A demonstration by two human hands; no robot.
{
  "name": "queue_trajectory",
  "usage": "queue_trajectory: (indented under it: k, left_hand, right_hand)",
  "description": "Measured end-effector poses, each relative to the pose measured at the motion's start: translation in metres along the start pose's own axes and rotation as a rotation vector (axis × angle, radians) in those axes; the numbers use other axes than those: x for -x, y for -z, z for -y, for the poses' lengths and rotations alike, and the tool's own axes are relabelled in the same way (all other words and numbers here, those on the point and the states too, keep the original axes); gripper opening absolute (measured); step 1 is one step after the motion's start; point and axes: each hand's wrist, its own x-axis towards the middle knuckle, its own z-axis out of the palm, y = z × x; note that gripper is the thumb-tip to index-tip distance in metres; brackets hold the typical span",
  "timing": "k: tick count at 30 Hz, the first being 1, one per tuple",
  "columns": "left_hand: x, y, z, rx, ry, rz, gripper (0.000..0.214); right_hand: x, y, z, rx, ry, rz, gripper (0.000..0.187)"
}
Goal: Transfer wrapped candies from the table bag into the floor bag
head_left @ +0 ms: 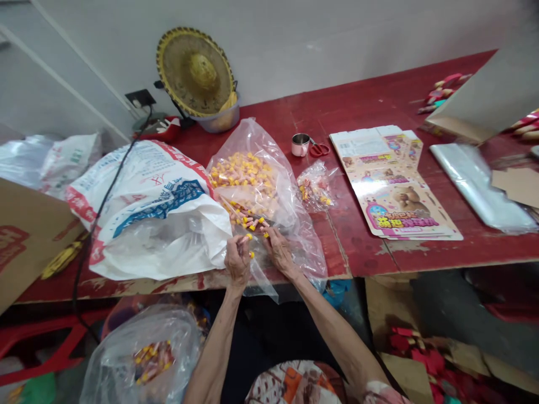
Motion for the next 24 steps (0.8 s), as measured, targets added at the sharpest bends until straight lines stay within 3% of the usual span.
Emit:
queue_trajectory:
  k: [4, 8, 11, 14, 17, 20, 24]
  left_hand:
    - [-0.003, -0.01, 0.0, -0.067, 0.009, 0.112, 0.027]
    - [-0.015, -0.016, 0.007, -0.117, 0.009, 0.059, 0.023]
    - [-0.011, -0.007, 0.013, -0.107, -0.05, 0.02, 0.027]
    - [0.003, 0.019, 0.025, -0.04, -0.062, -0.025, 0.032]
    - [0.001, 0.058, 0.045, -0.012, 0.015, -0.143, 0.033]
    - [-0.027, 0.095, 0.073, -0.119, 0.143, -0.276, 0.032]
    - [-0.071, 0.116, 0.107, -0.328, 0.203, -0.141, 0.022]
  right_hand:
    - [0.0, 0.001, 0.002, -0.092, -0.025, -0.104, 0.039]
    - [0.001, 0.004, 0.01, -0.116, -0.039, -0.218, 0.041]
    - [0.007, 0.003, 0.016, -0.127, 0.019, -0.245, 0.039]
    - [0.017, 0.001, 0.019, -0.112, 0.07, -0.222, 0.04]
    - [0.023, 0.001, 0.016, -0.091, 0.05, -0.145, 0.04]
    - [0.023, 0.002, 0.012, -0.085, 0.002, -0.112, 0.039]
    - [0.022, 0.001, 0.01, -0.058, 0.002, -0.094, 0.037]
